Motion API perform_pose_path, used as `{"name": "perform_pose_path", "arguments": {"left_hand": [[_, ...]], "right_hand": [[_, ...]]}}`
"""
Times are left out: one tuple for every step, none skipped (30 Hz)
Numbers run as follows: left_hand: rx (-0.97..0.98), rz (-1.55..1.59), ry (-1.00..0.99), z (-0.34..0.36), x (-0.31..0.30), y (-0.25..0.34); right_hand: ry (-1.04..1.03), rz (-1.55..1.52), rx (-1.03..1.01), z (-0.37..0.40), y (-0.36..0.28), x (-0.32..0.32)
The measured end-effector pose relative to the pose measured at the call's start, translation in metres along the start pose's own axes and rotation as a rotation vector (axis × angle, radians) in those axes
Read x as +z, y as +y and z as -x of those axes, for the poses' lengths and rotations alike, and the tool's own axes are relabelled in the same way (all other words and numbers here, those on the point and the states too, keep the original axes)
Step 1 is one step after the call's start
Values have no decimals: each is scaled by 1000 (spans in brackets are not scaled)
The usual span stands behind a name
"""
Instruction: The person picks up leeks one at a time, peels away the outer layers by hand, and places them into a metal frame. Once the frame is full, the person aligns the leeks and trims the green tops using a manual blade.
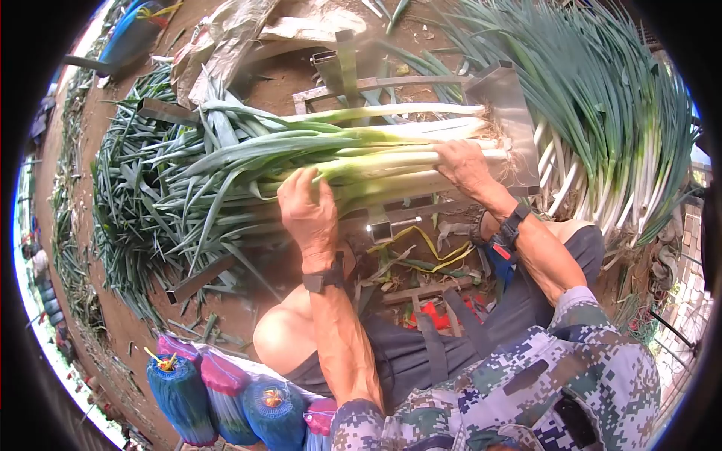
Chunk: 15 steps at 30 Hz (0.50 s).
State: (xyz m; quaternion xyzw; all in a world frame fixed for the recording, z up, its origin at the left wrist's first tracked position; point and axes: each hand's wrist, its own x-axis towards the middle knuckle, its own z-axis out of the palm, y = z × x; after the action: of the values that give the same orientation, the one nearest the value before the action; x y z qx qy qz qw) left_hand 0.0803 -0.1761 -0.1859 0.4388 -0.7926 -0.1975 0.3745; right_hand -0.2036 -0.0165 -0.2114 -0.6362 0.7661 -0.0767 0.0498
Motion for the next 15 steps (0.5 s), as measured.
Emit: {"name": "perform_pose_path", "arguments": {"left_hand": [[-9, 46, -22, -1, 0, 3], [-18, 100, -41, 5, -8, 0], [-8, 130, -3, 7, -4, 3], [-26, 122, 16, 12, -2, 5], [49, 52, 48, 9, -6, 11], [124, -16, 82, 4, -12, 17], [136, -13, 91, 1, -16, 19], [119, -57, 58, -4, -23, 22], [100, -97, 25, -9, -34, 24], [84, -137, -6, -13, -40, 26], [-24, -246, -79, -11, -42, 14], [-78, -353, -123, -4, -42, -2], [-259, -403, -246, 0, -45, -16], [-442, -449, -373, 5, -50, -29], [-437, -497, -420, 13, -55, -41]], "right_hand": [[10, -53, 9, -1, -1, 1], [21, -96, 19, 5, -10, -4], [35, -144, 27, 1, -9, -12], [112, -129, 4, 1, -10, -21], [185, -114, -17, 1, -17, -39], [259, -95, -38, 2, -24, -54], [307, -85, -54, 3, -29, -61], [350, -79, -67, 7, -36, -68], [391, -70, -78, 14, -46, -71], [352, -95, -76, 24, -44, -63], [319, -116, -78, 36, -37, -46], [285, -137, -81, 44, -28, -30], [239, -122, -164, 50, -21, -21], [178, -119, -141, 51, -20, -12], [114, -115, -111, 52, -21, -5]]}}
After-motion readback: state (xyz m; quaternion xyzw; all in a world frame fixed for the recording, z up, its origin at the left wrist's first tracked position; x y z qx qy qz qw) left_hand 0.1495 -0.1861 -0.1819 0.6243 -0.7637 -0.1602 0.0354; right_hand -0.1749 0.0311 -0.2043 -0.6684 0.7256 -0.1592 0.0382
